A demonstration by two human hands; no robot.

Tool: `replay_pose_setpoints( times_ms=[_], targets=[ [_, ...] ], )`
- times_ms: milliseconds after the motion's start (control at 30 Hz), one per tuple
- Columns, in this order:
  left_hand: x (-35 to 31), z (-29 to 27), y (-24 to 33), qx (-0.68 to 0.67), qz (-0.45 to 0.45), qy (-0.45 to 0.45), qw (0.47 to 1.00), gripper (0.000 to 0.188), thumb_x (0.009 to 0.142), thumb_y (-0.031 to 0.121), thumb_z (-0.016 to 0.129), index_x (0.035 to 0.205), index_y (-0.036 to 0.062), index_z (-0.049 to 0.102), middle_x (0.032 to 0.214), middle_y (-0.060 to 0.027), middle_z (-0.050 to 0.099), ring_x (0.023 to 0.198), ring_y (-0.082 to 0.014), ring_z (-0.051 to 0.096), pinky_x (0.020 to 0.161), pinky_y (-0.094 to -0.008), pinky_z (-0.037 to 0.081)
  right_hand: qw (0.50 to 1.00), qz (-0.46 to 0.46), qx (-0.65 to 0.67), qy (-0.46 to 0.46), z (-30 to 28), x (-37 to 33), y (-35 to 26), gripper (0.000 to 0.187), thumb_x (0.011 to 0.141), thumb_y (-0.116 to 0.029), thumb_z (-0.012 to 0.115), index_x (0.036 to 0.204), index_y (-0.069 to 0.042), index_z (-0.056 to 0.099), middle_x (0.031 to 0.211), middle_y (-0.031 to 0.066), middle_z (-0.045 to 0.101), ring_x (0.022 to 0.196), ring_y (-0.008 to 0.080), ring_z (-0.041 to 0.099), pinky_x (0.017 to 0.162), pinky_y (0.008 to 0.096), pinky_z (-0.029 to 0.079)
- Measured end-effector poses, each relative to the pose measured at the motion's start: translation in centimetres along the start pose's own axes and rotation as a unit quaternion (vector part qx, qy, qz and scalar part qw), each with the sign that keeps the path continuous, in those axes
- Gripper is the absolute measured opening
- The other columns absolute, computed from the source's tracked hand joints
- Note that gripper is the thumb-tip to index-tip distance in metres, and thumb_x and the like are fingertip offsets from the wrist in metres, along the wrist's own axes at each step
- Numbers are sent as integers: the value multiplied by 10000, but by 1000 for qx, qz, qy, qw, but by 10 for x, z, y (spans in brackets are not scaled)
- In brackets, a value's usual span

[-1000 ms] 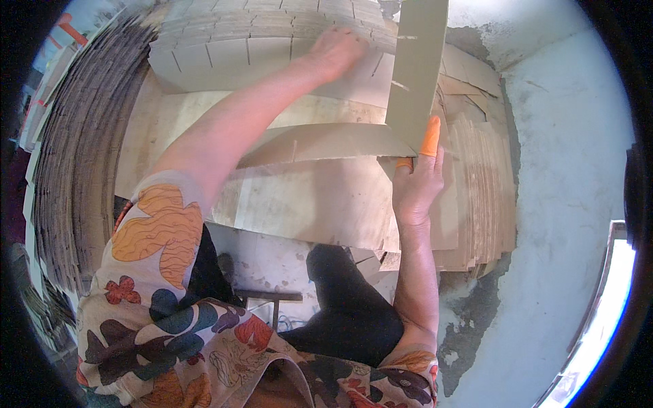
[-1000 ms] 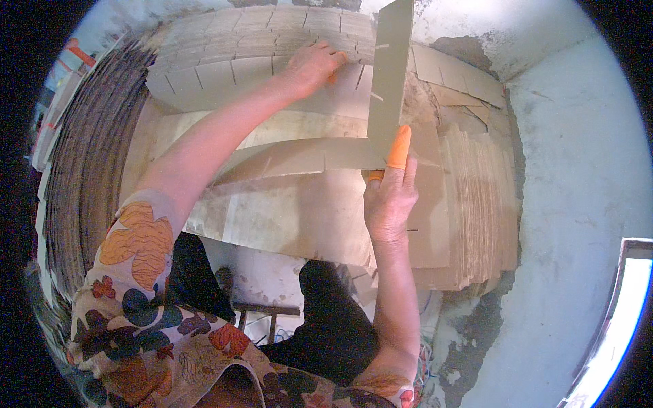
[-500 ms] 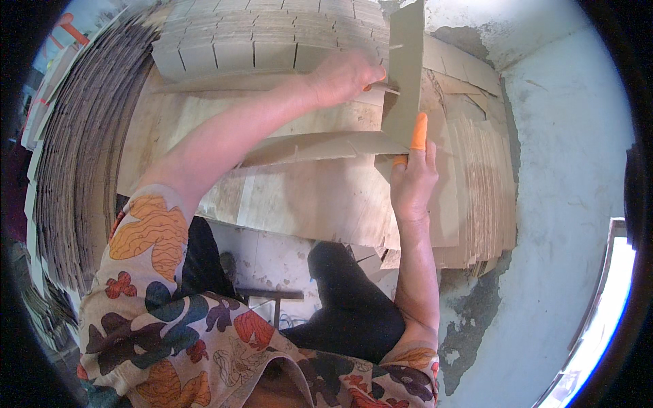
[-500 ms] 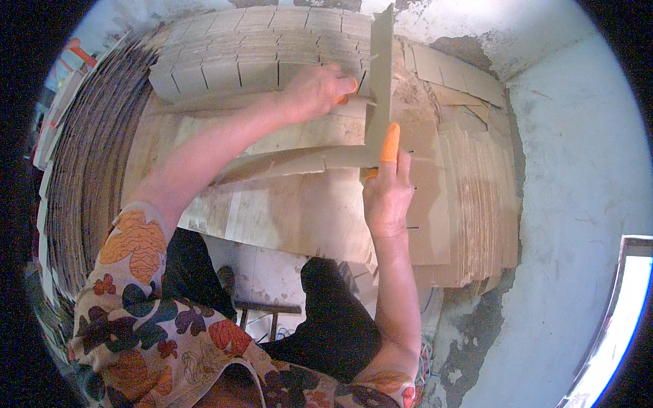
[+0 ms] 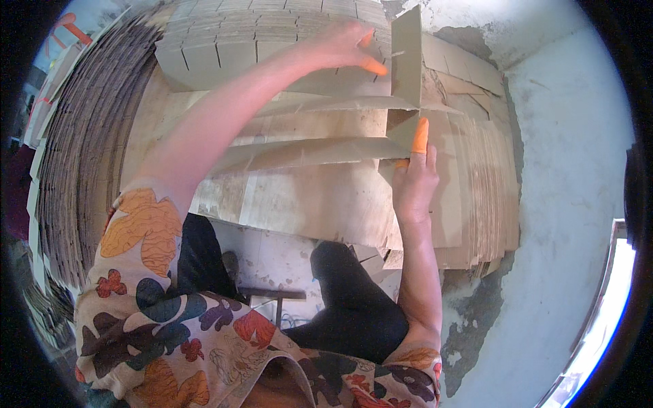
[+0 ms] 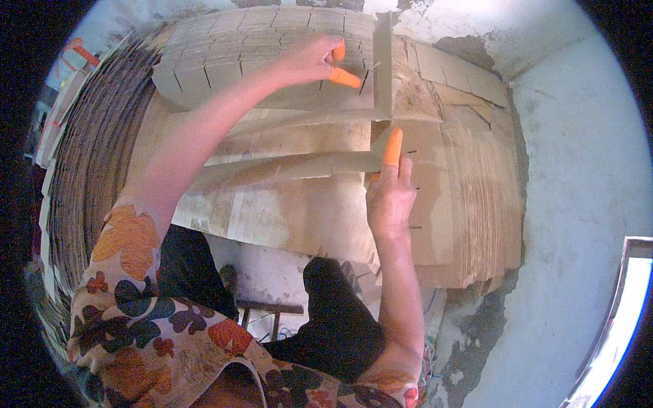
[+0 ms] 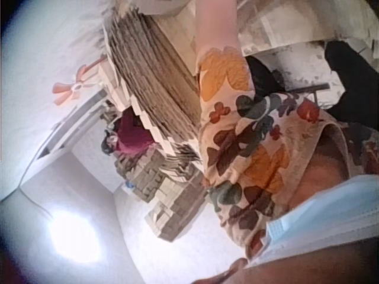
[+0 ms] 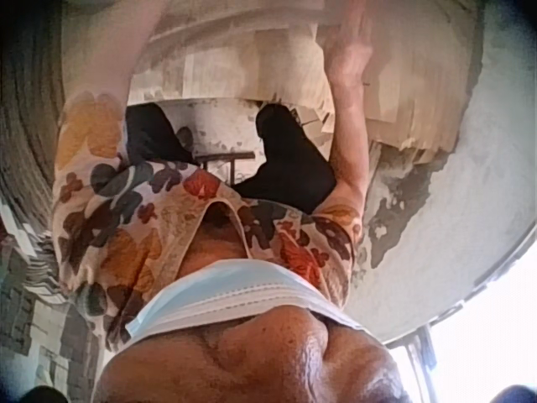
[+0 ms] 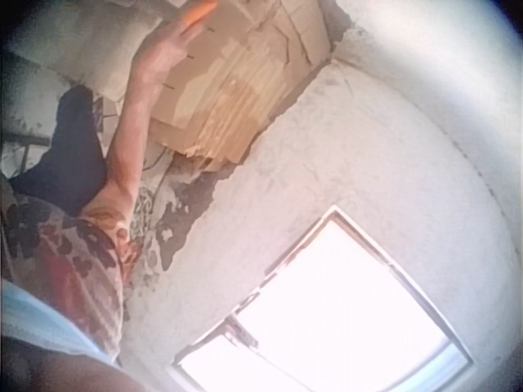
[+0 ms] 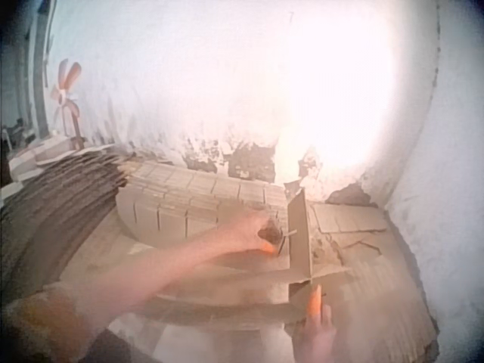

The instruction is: The person sits on the floor and repeatedly folds pre-cut cardboard sheets into accordion-style dividers. They insert each folded divider into a larger cardboard base, then stack the completed unit and repeat the process with new sheets.

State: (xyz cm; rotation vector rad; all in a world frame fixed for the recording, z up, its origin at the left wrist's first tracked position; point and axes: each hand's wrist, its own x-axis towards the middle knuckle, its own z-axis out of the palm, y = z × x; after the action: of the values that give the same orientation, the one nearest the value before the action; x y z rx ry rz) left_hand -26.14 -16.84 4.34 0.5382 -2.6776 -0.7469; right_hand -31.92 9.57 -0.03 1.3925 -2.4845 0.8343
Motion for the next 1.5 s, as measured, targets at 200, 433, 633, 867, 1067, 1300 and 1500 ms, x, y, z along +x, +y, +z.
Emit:
replay_pose_setpoints(
  times_ms=[200, 433, 633, 867, 1067, 1300, 1500],
  targets=[
    [21, 46, -44, 269, 112, 129, 948, 358, 744, 178, 691, 996, -10, 519, 898, -173, 616, 881, -325, 599, 751, -438, 495, 1000, -4, 13, -17, 3, -5, 4, 803, 721, 73, 539, 1446, -151, 278, 938, 142, 517, 788, 330, 585, 674, 417, 502],
    [27, 41, -39, 208, 61, 58, 975, 166, 772, 38, 606, 928, 14, 558, 887, -173, 626, 889, -346, 610, 756, -457, 498, 999, 36, 15, -36, -3, -5, -3, 775, 753, 33, 546, 1448, -176, 276, 968, 138, 530, 821, 330, 592, 717, 417, 511],
    [16, 29, -32, 172, 98, 85, 977, 155, 759, 61, 649, 867, 19, 545, 803, -188, 611, 790, -383, 607, 660, -469, 493, 999, -23, -20, -18, -6, -4, -1, 739, 734, 14, 623, 1405, -120, 344, 1008, 126, 539, 748, 304, 622, 640, 391, 549],
    [3, 20, -6, 147, 145, 116, 972, 183, 754, 79, 658, 782, 18, 488, 747, -168, 605, 739, -372, 598, 608, -467, 472, 995, 25, -35, -87, -14, -4, -5, 691, 763, 34, 550, 1407, -116, 348, 1015, 151, 537, 860, 336, 605, 747, 420, 509],
    [-17, 9, 6, 133, 194, 154, 960, 107, 784, 60, 595, 780, 21, 495, 702, -175, 599, 678, -382, 593, 582, -464, 466, 992, 43, -23, -113, -43, -8, -25, 673, 761, 48, 531, 1395, -107, 368, 1024, 177, 539, 846, 349, 607, 713, 422, 512],
    [-42, 1, 23, 95, 145, 122, 977, 86, 786, 40, 562, 764, 2, 488, 695, -193, 587, 672, -383, 589, 576, -455, 454, 995, -58, -10, -80, -72, -20, -34, 682, 698, 101, 541, 1355, -29, 415, 934, 207, 585, 798, 380, 596, 679, 411, 494],
    [-65, 15, 30, 69, 117, 40, 990, 148, 767, 79, 603, 733, 7, 479, 702, -187, 580, 684, -376, 582, 583, -456, 441, 982, -120, 45, -139, -57, -39, -6, 601, 697, 72, 538, 1286, 28, 428, 966, 239, 560, 773, 404, 608, 650, 443, 515]
  ],
)
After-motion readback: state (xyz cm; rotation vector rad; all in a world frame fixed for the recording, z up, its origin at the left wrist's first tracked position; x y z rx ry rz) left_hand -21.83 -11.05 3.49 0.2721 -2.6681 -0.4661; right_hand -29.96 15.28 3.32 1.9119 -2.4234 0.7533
